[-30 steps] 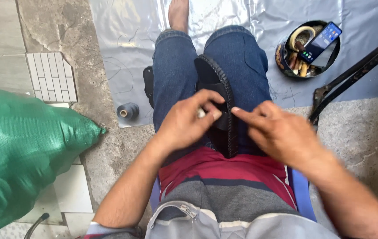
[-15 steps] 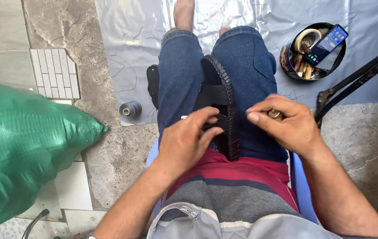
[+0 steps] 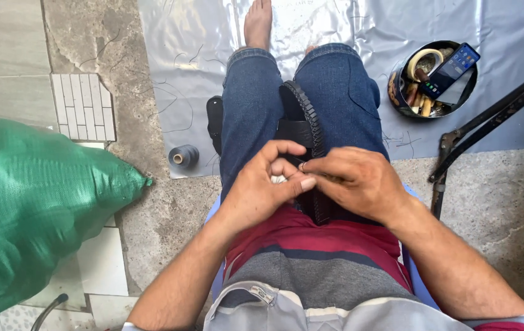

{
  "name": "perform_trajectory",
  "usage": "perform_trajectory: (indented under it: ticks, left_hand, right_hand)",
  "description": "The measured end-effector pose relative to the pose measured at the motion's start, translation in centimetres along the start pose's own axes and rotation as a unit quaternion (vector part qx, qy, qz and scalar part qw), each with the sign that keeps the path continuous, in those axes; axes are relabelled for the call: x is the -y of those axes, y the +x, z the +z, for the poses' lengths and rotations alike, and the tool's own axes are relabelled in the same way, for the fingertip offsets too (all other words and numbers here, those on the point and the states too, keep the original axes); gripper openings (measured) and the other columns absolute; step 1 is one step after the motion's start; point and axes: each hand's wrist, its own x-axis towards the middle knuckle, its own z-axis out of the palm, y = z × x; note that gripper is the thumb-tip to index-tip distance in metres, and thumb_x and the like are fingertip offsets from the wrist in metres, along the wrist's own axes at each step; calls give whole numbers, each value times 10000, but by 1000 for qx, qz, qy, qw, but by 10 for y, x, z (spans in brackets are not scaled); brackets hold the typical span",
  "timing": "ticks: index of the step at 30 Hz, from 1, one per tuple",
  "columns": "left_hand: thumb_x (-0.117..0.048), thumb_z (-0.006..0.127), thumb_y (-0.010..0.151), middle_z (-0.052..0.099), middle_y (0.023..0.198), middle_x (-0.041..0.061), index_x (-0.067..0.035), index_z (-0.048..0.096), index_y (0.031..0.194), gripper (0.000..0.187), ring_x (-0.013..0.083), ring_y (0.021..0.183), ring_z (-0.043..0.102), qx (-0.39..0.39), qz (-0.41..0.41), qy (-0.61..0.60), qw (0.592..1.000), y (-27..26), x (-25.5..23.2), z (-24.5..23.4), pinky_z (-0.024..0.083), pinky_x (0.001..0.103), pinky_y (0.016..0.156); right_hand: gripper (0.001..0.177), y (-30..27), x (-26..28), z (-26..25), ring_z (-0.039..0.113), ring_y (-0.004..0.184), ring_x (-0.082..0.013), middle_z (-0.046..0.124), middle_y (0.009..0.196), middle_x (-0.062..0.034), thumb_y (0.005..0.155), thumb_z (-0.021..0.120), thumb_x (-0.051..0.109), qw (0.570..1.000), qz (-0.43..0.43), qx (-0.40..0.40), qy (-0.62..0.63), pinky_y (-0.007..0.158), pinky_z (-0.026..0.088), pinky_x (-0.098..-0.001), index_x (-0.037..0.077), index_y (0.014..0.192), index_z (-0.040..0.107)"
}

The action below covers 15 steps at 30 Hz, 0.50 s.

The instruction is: Hand-stitching the upper strap of a black sandal to the sole using a needle and thread.

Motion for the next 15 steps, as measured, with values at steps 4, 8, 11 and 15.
perform_trajectory:
  ticks: [4,8,11,15]
  left_hand:
    - [-194,634,816,693,691,56,-99,555,1092,302,138,530,626,-45,36,135,989,-6,-30,-4,504,236,512]
    - [-219,581,844,702,726,79,-106,642,974,183,267,683,676,-66,66,299,950,-18,-48,-10,532,350,570]
    - [-220,576,837,693,711,109,-87,652,960,196,309,664,671,-49,60,349,934,-20,-47,-11,531,382,547]
    - [-360,435,896,692,849,12,-150,587,908,259,288,777,641,30,-21,480,876,-23,-43,-11,471,446,626]
  right_hand:
    - [132,-40,-43,-29,560,677,-120,677,737,-59,729,701,124,949,278,-49,142,646,462,-281,105,860,712]
    - [166,-142,-198,-143,515,844,-76,607,908,31,860,651,150,813,187,-221,506,807,444,-194,125,1023,629]
    - [90,-170,-206,-145,450,909,-54,506,935,73,997,469,243,826,270,-359,342,882,369,-206,192,1032,535]
    - [409,-55,-52,-54,409,1293,-226,390,1399,-67,980,278,282,889,210,-158,376,1106,325,-361,99,1332,376]
